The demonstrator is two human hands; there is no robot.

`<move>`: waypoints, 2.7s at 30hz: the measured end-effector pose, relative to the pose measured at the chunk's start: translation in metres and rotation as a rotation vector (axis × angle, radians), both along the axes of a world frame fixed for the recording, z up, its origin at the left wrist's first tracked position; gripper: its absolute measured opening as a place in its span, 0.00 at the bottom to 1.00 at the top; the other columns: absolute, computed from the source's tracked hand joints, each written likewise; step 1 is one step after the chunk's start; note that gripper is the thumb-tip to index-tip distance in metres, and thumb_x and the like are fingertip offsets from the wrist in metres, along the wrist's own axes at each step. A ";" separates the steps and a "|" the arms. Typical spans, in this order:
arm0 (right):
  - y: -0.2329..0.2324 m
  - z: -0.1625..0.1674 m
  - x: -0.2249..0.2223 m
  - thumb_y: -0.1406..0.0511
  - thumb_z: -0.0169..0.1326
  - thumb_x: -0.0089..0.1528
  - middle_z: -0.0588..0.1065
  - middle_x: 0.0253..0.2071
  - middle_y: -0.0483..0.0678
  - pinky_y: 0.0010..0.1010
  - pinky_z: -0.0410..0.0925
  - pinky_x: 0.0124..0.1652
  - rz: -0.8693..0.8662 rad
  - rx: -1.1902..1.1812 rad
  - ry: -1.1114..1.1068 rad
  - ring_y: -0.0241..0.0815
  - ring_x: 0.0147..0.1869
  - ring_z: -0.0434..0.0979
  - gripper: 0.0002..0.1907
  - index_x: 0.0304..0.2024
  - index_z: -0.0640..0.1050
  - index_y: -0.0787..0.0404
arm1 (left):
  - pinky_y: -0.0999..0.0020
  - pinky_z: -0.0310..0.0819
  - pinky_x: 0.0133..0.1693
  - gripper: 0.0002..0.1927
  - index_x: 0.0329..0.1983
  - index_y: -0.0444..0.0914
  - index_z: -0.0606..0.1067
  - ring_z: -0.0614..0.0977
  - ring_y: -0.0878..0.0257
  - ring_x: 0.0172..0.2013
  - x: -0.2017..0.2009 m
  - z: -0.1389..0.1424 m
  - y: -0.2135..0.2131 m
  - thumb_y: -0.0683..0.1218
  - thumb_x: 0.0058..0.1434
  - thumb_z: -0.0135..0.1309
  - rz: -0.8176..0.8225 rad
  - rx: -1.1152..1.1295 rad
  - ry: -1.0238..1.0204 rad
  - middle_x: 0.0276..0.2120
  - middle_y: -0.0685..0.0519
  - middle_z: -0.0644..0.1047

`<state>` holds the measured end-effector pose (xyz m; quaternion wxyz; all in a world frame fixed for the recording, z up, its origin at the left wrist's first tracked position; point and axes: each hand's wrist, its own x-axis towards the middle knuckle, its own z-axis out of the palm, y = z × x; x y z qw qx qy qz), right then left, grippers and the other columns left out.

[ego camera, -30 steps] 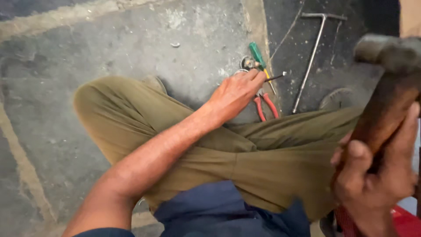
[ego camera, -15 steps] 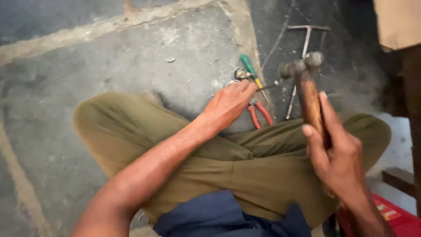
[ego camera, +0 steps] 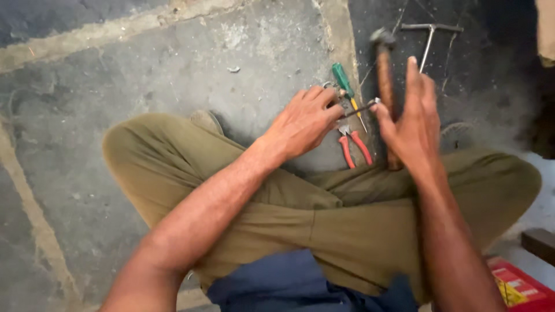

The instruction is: The person sits on the floor and uses a hammer and chisel to repeatedly strike a small circular metal component. They adjust the component's position and the chisel angle multiple times while continuing to hammer.

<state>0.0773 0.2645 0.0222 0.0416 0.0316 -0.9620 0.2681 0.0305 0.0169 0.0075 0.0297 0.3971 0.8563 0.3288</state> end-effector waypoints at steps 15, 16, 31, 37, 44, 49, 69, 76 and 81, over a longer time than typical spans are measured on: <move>-0.038 0.078 -0.045 0.63 0.64 0.52 0.77 0.45 0.49 0.38 0.69 0.52 0.745 0.754 -0.263 0.46 0.53 0.78 0.21 0.47 0.78 0.56 | 0.50 0.74 0.48 0.36 0.61 0.39 0.65 0.77 0.43 0.52 -0.006 -0.009 -0.012 0.42 0.50 0.68 0.025 -0.068 -0.285 0.50 0.46 0.73; -0.032 0.071 -0.048 0.64 0.64 0.51 0.77 0.44 0.49 0.38 0.70 0.51 0.721 0.730 -0.170 0.46 0.54 0.77 0.21 0.47 0.78 0.57 | 0.49 0.74 0.47 0.36 0.60 0.39 0.66 0.77 0.42 0.51 -0.006 -0.010 -0.012 0.41 0.49 0.68 0.033 -0.056 -0.277 0.49 0.45 0.73; 0.053 -0.043 -0.022 0.72 0.63 0.61 0.70 0.63 0.58 0.46 0.70 0.61 0.219 0.354 -0.012 0.60 0.67 0.72 0.19 0.53 0.75 0.63 | 0.46 0.74 0.40 0.39 0.50 0.36 0.66 0.79 0.39 0.45 -0.010 -0.017 -0.010 0.50 0.38 0.75 0.073 -0.173 -0.238 0.44 0.42 0.74; 0.064 -0.066 -0.010 0.67 0.66 0.62 0.74 0.50 0.63 0.52 0.68 0.47 -0.132 0.266 -0.186 0.66 0.51 0.75 0.21 0.56 0.78 0.65 | 0.46 0.74 0.39 0.46 0.44 0.33 0.64 0.81 0.37 0.40 -0.009 -0.018 -0.010 0.62 0.34 0.77 0.099 -0.290 -0.235 0.37 0.37 0.77; 0.076 -0.082 -0.009 0.66 0.65 0.63 0.75 0.49 0.60 0.50 0.69 0.54 -0.274 0.153 -0.135 0.62 0.53 0.76 0.22 0.59 0.79 0.63 | 0.45 0.74 0.41 0.41 0.46 0.33 0.64 0.80 0.35 0.43 -0.010 -0.017 -0.020 0.57 0.41 0.76 0.094 -0.287 -0.314 0.36 0.37 0.79; 0.070 -0.076 -0.009 0.65 0.67 0.63 0.70 0.59 0.60 0.48 0.69 0.56 -0.173 0.338 0.009 0.65 0.60 0.73 0.15 0.52 0.82 0.62 | 0.45 0.74 0.42 0.40 0.46 0.33 0.66 0.80 0.36 0.44 -0.011 -0.011 -0.024 0.55 0.38 0.76 0.103 -0.337 -0.330 0.38 0.37 0.79; -0.043 -0.020 0.015 0.78 0.52 0.71 0.75 0.43 0.47 0.27 0.76 0.34 -0.229 -0.962 -0.100 0.36 0.36 0.79 0.21 0.64 0.62 0.66 | 0.51 0.76 0.44 0.10 0.47 0.36 0.75 0.82 0.43 0.48 -0.017 0.031 -0.011 0.40 0.63 0.56 0.035 0.172 -0.401 0.43 0.44 0.82; -0.065 -0.001 0.014 0.77 0.55 0.74 0.80 0.48 0.52 0.28 0.79 0.47 -0.029 -0.695 -0.010 0.38 0.49 0.85 0.12 0.60 0.72 0.69 | 0.47 0.75 0.40 0.12 0.50 0.37 0.73 0.81 0.39 0.45 -0.013 0.029 -0.010 0.39 0.63 0.54 0.105 0.160 -0.439 0.40 0.41 0.81; -0.071 0.012 0.013 0.78 0.58 0.70 0.79 0.48 0.54 0.27 0.79 0.46 0.031 -0.562 0.076 0.40 0.49 0.85 0.12 0.56 0.75 0.71 | 0.43 0.70 0.36 0.15 0.51 0.37 0.71 0.79 0.35 0.41 -0.010 0.026 -0.005 0.43 0.62 0.57 0.067 0.065 -0.413 0.36 0.38 0.80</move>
